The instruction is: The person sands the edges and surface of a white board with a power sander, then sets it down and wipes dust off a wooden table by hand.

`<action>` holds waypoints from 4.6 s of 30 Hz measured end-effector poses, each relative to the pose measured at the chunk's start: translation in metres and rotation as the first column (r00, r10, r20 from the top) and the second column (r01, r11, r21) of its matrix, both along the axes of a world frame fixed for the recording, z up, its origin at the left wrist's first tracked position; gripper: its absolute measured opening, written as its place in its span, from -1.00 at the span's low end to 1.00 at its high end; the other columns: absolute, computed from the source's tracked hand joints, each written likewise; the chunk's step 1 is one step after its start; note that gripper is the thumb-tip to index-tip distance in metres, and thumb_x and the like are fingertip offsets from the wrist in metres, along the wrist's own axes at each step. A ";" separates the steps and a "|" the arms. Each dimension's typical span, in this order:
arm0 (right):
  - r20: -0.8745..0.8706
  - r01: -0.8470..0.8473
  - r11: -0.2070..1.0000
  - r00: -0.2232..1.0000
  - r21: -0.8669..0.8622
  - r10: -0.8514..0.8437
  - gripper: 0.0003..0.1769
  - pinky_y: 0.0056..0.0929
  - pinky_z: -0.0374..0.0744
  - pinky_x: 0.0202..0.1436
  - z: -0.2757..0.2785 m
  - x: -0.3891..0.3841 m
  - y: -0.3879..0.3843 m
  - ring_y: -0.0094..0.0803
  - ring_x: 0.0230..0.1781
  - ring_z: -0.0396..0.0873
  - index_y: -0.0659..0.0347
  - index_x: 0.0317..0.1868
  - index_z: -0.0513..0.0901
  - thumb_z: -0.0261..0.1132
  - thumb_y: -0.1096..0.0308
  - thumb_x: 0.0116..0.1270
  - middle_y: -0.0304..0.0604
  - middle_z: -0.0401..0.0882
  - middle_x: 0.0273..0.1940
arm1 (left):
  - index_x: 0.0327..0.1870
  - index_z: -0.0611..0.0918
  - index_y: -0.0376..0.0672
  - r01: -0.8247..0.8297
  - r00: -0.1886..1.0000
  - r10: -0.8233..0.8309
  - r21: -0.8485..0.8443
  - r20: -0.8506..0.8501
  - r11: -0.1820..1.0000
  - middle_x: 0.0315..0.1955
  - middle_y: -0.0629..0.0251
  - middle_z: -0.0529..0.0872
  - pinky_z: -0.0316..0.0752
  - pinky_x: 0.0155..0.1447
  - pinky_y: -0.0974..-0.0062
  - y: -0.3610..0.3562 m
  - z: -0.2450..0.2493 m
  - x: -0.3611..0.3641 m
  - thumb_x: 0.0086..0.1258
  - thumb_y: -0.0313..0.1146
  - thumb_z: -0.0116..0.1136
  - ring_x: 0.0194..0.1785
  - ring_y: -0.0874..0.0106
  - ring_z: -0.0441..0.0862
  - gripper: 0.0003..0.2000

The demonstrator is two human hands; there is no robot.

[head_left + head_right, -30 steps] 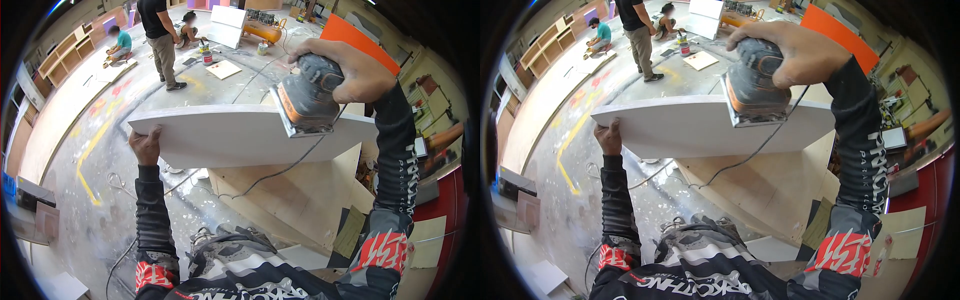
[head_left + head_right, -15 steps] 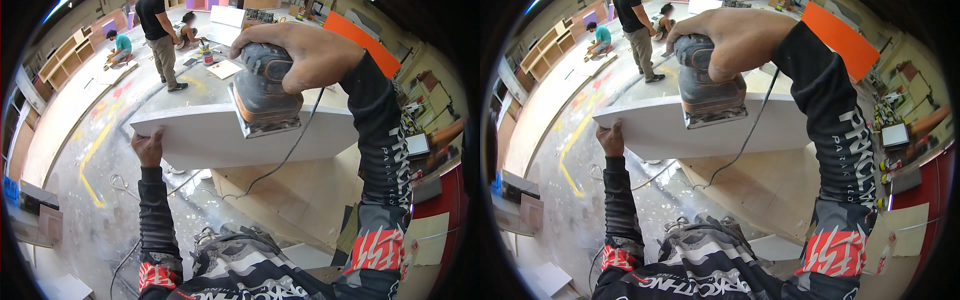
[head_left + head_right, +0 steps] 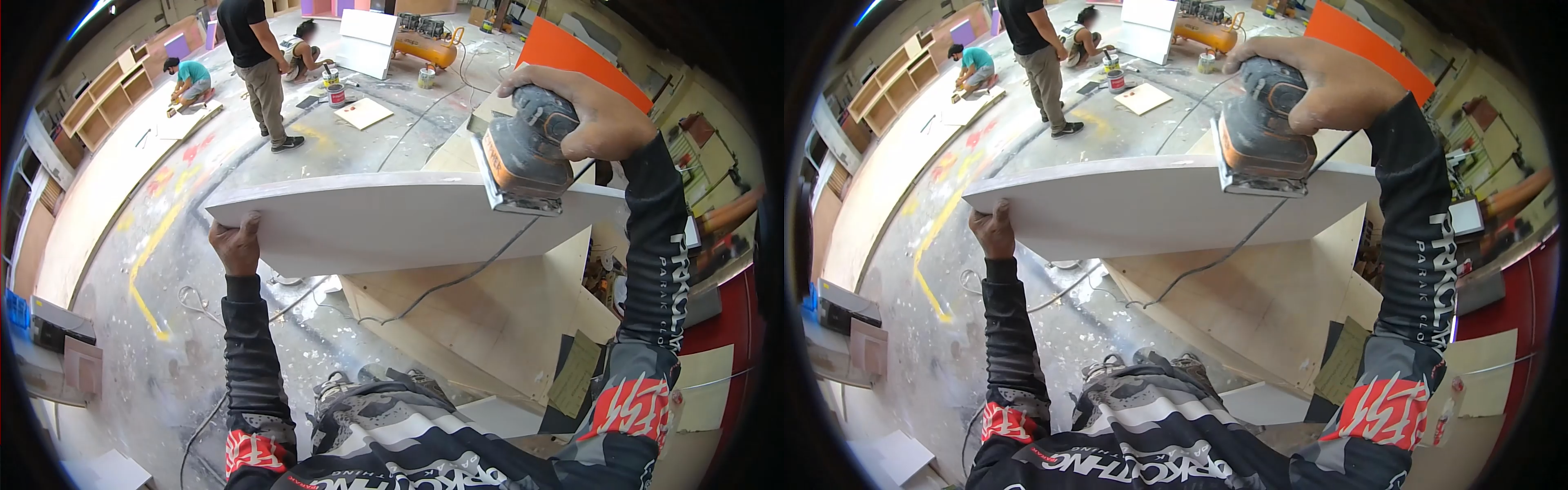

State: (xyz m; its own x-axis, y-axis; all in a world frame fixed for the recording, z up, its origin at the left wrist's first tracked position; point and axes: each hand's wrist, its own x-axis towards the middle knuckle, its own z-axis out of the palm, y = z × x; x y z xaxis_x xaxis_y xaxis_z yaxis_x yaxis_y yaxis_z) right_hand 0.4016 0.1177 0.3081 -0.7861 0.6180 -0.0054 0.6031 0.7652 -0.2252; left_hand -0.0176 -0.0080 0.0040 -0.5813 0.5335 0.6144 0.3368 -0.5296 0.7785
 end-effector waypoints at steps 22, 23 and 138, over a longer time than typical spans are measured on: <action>-0.067 0.133 0.990 0.989 0.054 -0.129 -0.11 -0.46 0.58 -0.07 -0.002 -0.028 -0.006 -0.33 -0.18 0.58 -0.02 0.32 0.48 0.25 0.35 -0.25 -0.09 0.59 -0.12 | -0.21 0.64 -0.35 -0.012 0.999 0.012 -0.009 -0.035 1.000 -0.32 0.28 0.74 0.54 -0.15 0.56 0.003 0.012 0.005 0.25 -0.27 0.46 -0.26 0.54 0.64 -0.69; -0.077 0.162 0.986 0.984 0.033 -0.159 -0.10 -0.47 0.56 -0.02 -0.004 -0.021 -0.005 -0.32 -0.15 0.58 0.00 0.33 0.47 0.24 0.36 -0.24 -0.08 0.58 -0.09 | -0.21 0.64 -0.35 -0.006 1.000 0.006 -0.003 -0.018 1.000 -0.32 0.28 0.74 0.54 -0.15 0.56 0.004 0.013 0.006 0.25 -0.27 0.46 -0.26 0.54 0.65 -0.69; 0.114 0.078 0.976 0.988 0.203 -0.103 -0.27 -0.34 0.62 0.00 0.040 -0.278 -0.074 -0.10 -0.09 0.71 0.38 0.19 0.53 0.17 -0.02 0.13 0.22 0.67 -0.04 | -0.28 0.67 -0.30 0.033 0.992 -0.039 -0.054 -0.119 0.998 -0.41 0.26 0.78 0.60 -0.20 0.51 0.030 0.066 0.022 0.08 -0.43 0.46 -0.33 0.53 0.71 -0.76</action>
